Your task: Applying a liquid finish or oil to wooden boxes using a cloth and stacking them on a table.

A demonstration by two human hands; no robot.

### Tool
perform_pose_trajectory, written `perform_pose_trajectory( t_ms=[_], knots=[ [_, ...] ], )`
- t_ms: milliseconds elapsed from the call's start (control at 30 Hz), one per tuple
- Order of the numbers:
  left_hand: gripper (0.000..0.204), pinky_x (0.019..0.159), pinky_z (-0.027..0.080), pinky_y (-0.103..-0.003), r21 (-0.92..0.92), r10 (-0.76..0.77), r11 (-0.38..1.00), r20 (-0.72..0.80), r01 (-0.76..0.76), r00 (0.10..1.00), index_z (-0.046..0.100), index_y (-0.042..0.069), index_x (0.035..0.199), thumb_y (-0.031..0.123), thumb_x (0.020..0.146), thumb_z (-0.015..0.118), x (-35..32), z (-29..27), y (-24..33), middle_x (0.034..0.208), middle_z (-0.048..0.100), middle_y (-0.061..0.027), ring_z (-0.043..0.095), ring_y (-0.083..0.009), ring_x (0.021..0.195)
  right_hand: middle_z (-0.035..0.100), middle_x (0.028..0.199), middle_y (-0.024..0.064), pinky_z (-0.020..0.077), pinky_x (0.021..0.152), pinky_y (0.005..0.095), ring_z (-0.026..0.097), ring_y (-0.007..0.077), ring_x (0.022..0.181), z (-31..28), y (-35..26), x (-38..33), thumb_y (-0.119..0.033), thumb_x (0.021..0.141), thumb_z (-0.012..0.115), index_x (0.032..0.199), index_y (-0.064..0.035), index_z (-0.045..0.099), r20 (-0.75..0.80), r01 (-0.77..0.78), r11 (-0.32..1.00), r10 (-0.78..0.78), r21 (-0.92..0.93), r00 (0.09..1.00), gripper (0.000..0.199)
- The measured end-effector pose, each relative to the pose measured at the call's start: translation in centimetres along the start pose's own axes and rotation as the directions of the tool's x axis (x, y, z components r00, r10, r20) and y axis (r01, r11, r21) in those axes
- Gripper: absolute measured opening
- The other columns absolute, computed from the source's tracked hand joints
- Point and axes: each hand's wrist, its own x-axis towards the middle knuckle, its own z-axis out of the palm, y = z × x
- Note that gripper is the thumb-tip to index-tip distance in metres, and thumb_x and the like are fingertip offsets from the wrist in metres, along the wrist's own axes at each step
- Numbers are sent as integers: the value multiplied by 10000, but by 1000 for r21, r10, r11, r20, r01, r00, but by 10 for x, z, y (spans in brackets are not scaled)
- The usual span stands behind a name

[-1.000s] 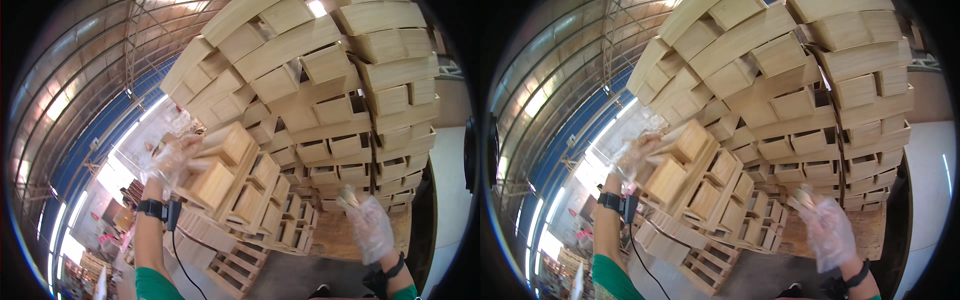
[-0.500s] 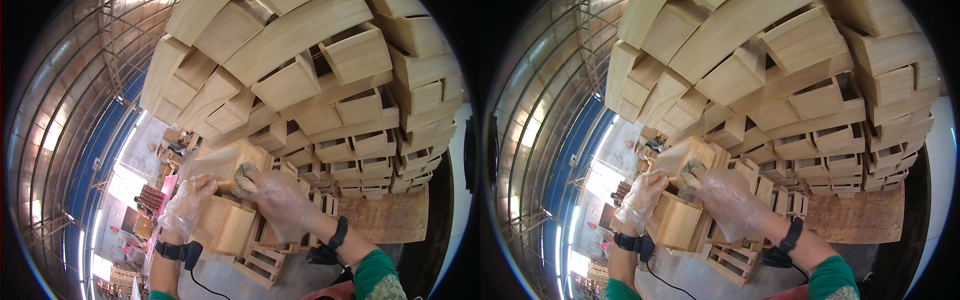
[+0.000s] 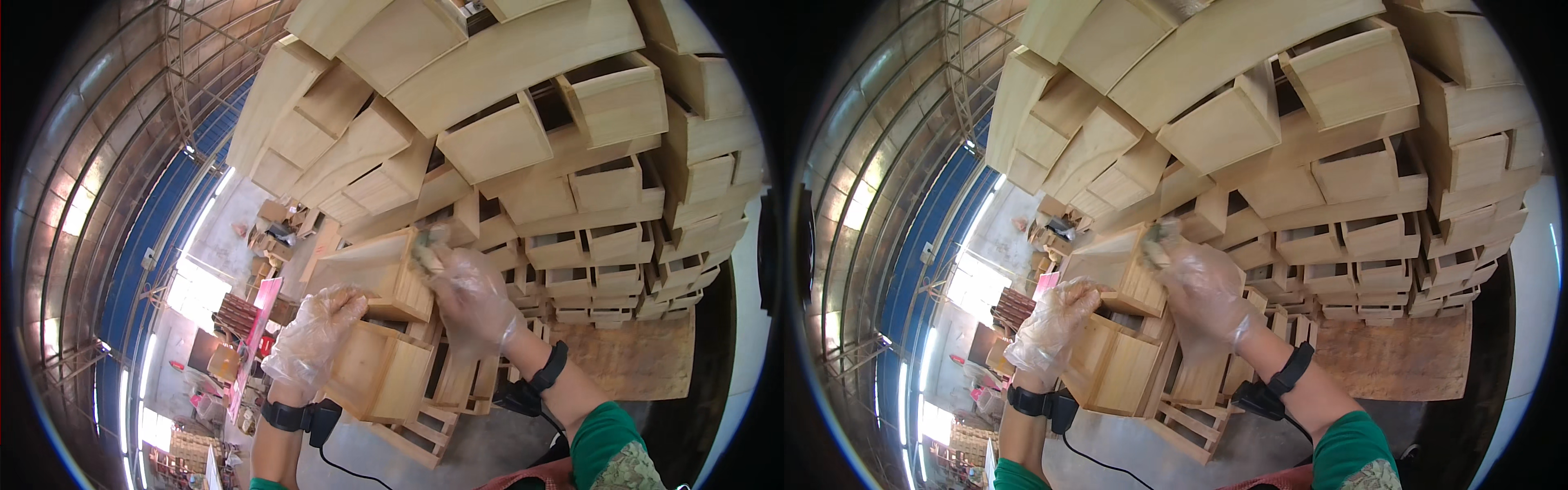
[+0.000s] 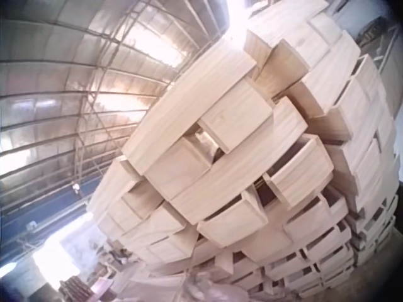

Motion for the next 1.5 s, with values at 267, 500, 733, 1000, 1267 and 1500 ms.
perform_pose_trajectory(
  t_ms=[267,500,733,1000,1267,1500],
  knots=[
    [443,1007,455,-316,-7,-114,993,171,117,979,629,-65,1243,289,978,652,-8,-7,24,1172,670,-157,623,-234,1118,668,1003,175,522,752,432,655,356,929,-10,-26,3,-200,857,688,1165,-111,672,135,-164,982,151,98,979,321],
    [416,918,494,-355,33,-31,999,-16,31,999,648,-23,1235,307,983,645,-9,-10,-14,1073,708,-140,661,-254,1022,656,1074,194,520,756,431,650,337,901,-49,-42,-3,-191,964,601,1200,-60,648,349,-750,659,690,60,634,274],
    [276,917,479,-321,143,3,990,14,-5,1000,648,58,1223,202,988,646,-20,-17,33,1146,689,-85,604,-163,1084,657,957,195,502,773,402,624,335,850,-107,-46,-66,-228,983,587,1144,-43,647,276,-777,628,741,35,612,253],
    [517,1017,438,-397,343,223,907,99,-244,970,652,38,1169,114,704,864,-122,-18,33,1198,631,-135,562,-293,1172,655,1088,190,479,899,399,611,368,1018,-223,-74,-126,-211,951,601,1197,-56,667,283,-733,658,746,-174,603,297],
    [574,996,449,-490,619,441,747,-184,-245,878,621,45,1190,321,745,858,-139,31,39,1199,618,-138,582,-372,1112,656,1057,127,464,880,290,626,209,986,-323,-122,-159,-155,939,672,1128,-6,653,83,-961,266,959,77,272,242],
    [604,1037,441,-517,516,767,544,15,-662,642,583,64,1251,281,753,848,-153,153,144,1294,589,-160,554,-395,1217,649,1032,84,472,796,289,581,156,894,-443,-174,-176,-123,959,617,1138,4,636,-129,-905,348,913,-246,386,221]
  ],
)
